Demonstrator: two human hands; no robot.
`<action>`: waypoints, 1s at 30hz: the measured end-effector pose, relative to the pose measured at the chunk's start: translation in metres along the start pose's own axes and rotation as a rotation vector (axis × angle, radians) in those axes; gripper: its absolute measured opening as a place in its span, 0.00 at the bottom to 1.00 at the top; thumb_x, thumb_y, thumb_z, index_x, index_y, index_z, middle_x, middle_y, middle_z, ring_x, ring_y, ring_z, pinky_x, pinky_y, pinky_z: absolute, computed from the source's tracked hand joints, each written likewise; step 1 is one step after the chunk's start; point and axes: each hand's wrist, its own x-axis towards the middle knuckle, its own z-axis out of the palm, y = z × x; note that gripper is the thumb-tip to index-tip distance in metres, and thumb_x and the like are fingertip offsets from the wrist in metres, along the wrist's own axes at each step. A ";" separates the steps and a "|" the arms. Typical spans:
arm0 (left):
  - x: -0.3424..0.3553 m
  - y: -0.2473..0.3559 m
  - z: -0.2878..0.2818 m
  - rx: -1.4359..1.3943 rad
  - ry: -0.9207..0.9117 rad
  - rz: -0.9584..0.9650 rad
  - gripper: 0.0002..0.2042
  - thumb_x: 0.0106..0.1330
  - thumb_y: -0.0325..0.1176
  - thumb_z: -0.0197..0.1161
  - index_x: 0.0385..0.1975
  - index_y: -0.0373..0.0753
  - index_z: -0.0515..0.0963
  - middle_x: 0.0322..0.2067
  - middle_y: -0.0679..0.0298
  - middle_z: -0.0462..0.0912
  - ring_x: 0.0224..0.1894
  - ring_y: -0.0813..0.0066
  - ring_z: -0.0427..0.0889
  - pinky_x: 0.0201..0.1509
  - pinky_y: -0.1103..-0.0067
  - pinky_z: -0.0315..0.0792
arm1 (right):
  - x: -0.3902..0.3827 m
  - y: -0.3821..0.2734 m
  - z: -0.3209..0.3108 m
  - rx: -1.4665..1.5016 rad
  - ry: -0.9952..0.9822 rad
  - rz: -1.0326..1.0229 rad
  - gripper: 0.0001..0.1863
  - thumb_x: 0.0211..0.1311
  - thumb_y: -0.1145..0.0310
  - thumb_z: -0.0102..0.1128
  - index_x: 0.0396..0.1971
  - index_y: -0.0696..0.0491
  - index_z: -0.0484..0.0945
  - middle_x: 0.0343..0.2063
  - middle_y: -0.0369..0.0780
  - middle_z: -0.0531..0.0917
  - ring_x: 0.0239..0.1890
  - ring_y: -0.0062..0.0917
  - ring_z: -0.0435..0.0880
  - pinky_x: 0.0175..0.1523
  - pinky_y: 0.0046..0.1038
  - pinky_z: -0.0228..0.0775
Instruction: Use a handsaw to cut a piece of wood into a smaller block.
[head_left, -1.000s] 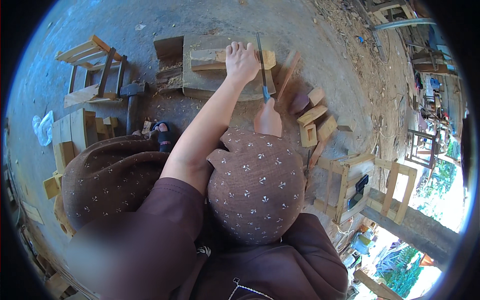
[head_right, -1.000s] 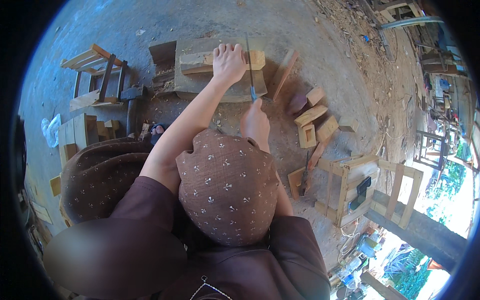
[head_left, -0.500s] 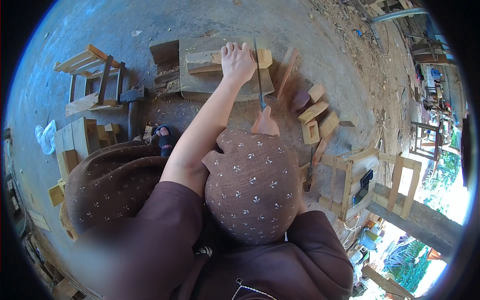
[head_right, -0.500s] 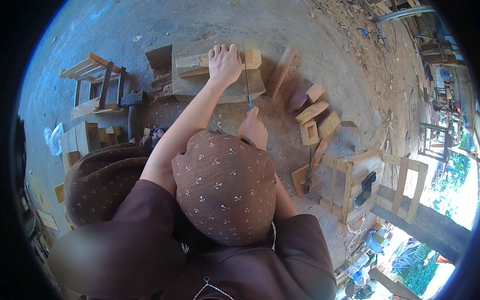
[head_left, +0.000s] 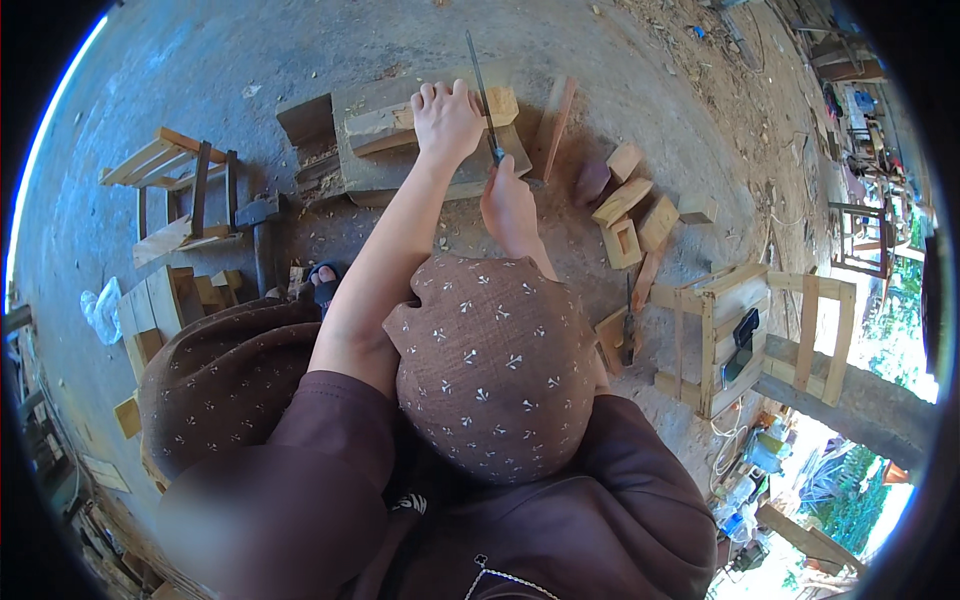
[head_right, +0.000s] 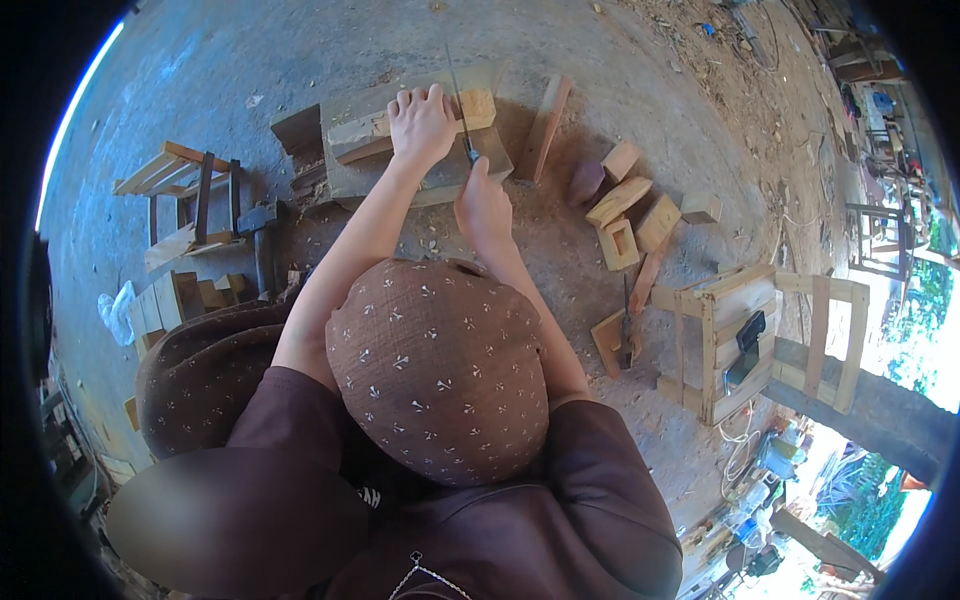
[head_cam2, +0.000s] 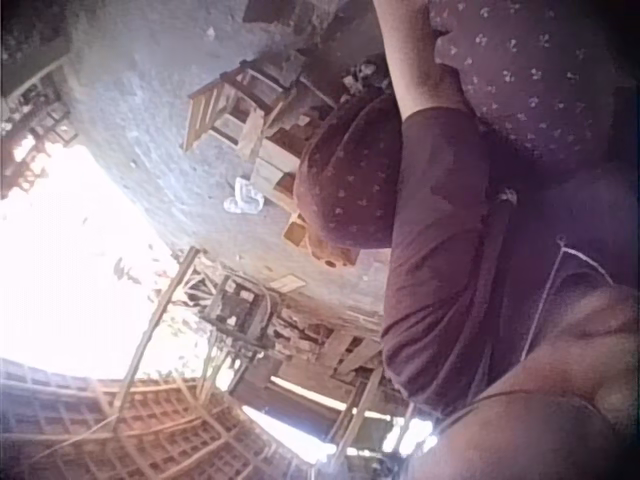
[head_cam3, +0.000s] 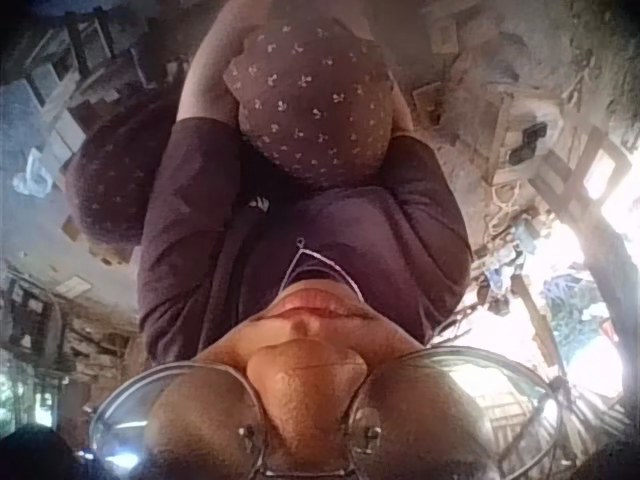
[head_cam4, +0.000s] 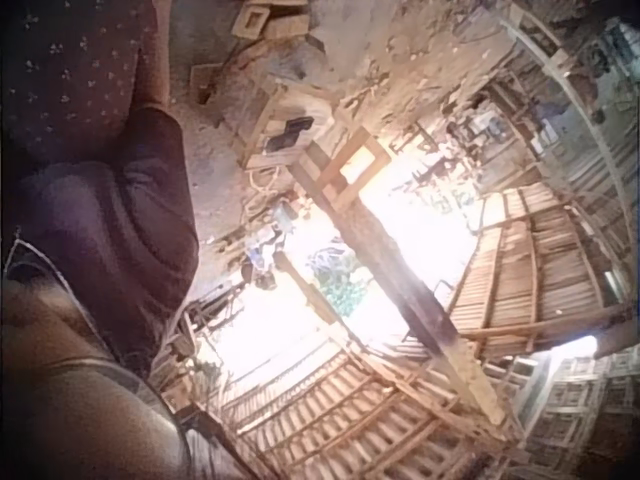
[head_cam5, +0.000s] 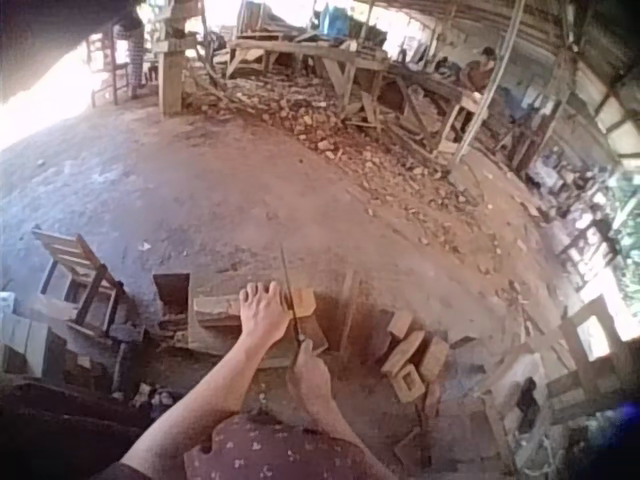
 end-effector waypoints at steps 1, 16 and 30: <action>0.001 0.001 0.000 -0.001 -0.010 -0.007 0.12 0.68 0.39 0.49 0.37 0.38 0.75 0.40 0.51 0.79 0.49 0.53 0.71 0.54 0.62 0.61 | -0.001 0.001 -0.001 0.004 0.000 0.007 0.08 0.67 0.69 0.43 0.39 0.57 0.61 0.22 0.57 0.80 0.28 0.56 0.80 0.34 0.54 0.71; 0.023 -0.022 -0.028 -0.378 -0.308 -0.306 0.16 0.68 0.41 0.49 0.43 0.38 0.79 0.51 0.53 0.77 0.57 0.50 0.69 0.60 0.61 0.60 | -0.086 0.036 -0.056 0.402 0.181 -0.009 0.07 0.70 0.69 0.44 0.41 0.54 0.69 0.23 0.52 0.78 0.28 0.49 0.80 0.29 0.42 0.67; -0.026 -0.052 -0.026 0.089 -0.038 0.060 0.29 0.56 0.60 0.61 0.57 0.56 0.72 0.47 0.58 0.75 0.55 0.56 0.69 0.65 0.59 0.47 | -0.047 0.025 -0.008 0.185 0.013 0.026 0.09 0.71 0.66 0.42 0.37 0.56 0.65 0.20 0.55 0.78 0.25 0.55 0.78 0.30 0.52 0.68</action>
